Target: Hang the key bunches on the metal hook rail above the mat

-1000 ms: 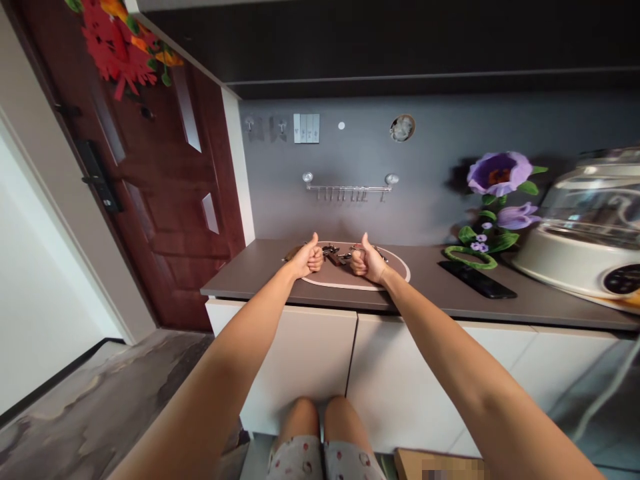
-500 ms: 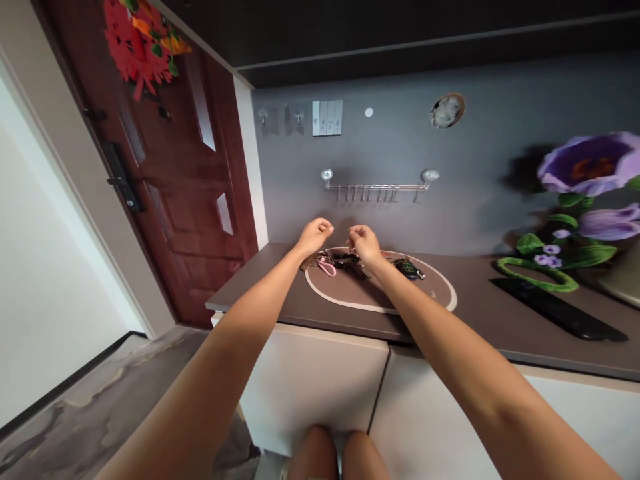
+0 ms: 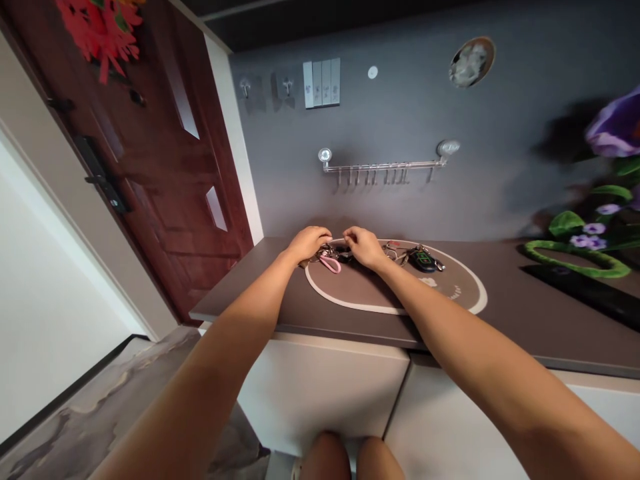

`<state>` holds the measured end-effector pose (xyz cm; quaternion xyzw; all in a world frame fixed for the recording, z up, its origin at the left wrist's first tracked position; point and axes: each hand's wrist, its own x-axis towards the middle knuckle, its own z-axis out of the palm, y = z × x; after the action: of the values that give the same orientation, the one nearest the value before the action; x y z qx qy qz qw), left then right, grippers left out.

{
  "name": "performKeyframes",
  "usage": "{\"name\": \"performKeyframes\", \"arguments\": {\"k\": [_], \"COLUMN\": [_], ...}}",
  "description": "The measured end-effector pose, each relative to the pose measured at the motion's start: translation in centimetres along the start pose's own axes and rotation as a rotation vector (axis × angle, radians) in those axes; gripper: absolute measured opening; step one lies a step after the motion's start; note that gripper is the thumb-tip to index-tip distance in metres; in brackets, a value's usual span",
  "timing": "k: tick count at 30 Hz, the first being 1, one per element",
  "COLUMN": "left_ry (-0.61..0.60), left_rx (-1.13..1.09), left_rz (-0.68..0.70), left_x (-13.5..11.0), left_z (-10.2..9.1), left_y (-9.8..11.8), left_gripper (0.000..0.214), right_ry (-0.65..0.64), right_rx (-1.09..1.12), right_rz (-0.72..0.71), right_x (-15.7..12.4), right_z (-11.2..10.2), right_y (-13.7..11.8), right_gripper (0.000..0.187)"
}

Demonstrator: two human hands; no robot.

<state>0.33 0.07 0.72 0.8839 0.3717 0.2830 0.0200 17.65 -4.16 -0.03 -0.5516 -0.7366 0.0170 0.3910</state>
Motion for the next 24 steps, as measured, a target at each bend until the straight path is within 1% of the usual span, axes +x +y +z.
{"name": "performKeyframes", "arguments": {"k": [2, 5, 9, 16, 20, 24], "left_ry": [-0.018, 0.006, 0.037, 0.071, 0.149, 0.204], "left_rx": [-0.041, -0.148, -0.26, -0.188, -0.224, -0.291], "left_rz": [-0.02, -0.023, -0.04, -0.043, -0.054, -0.101], "left_x": [-0.1, -0.2, -0.1, -0.1, 0.0, 0.2], "left_z": [0.2, 0.8, 1.2, 1.0, 0.9, 0.7], "left_y": [-0.3, -0.8, -1.0, -0.4, -0.2, 0.1], "left_gripper": [0.023, 0.019, 0.013, 0.018, 0.019, 0.018], "right_ry": [-0.023, -0.045, -0.059, -0.074, -0.096, -0.088], "right_rx": [-0.018, -0.024, -0.031, -0.039, -0.051, -0.044], "right_rz": [0.015, 0.029, 0.0, -0.003, 0.013, -0.017], "right_x": [0.0, 0.0, 0.0, 0.0, 0.0, 0.0], "right_z": [0.1, 0.2, 0.4, 0.4, 0.4, 0.4], "right_y": [0.1, 0.2, 0.3, 0.3, 0.2, 0.1], "right_gripper": [0.019, 0.017, 0.015, 0.014, 0.013, 0.011]}}
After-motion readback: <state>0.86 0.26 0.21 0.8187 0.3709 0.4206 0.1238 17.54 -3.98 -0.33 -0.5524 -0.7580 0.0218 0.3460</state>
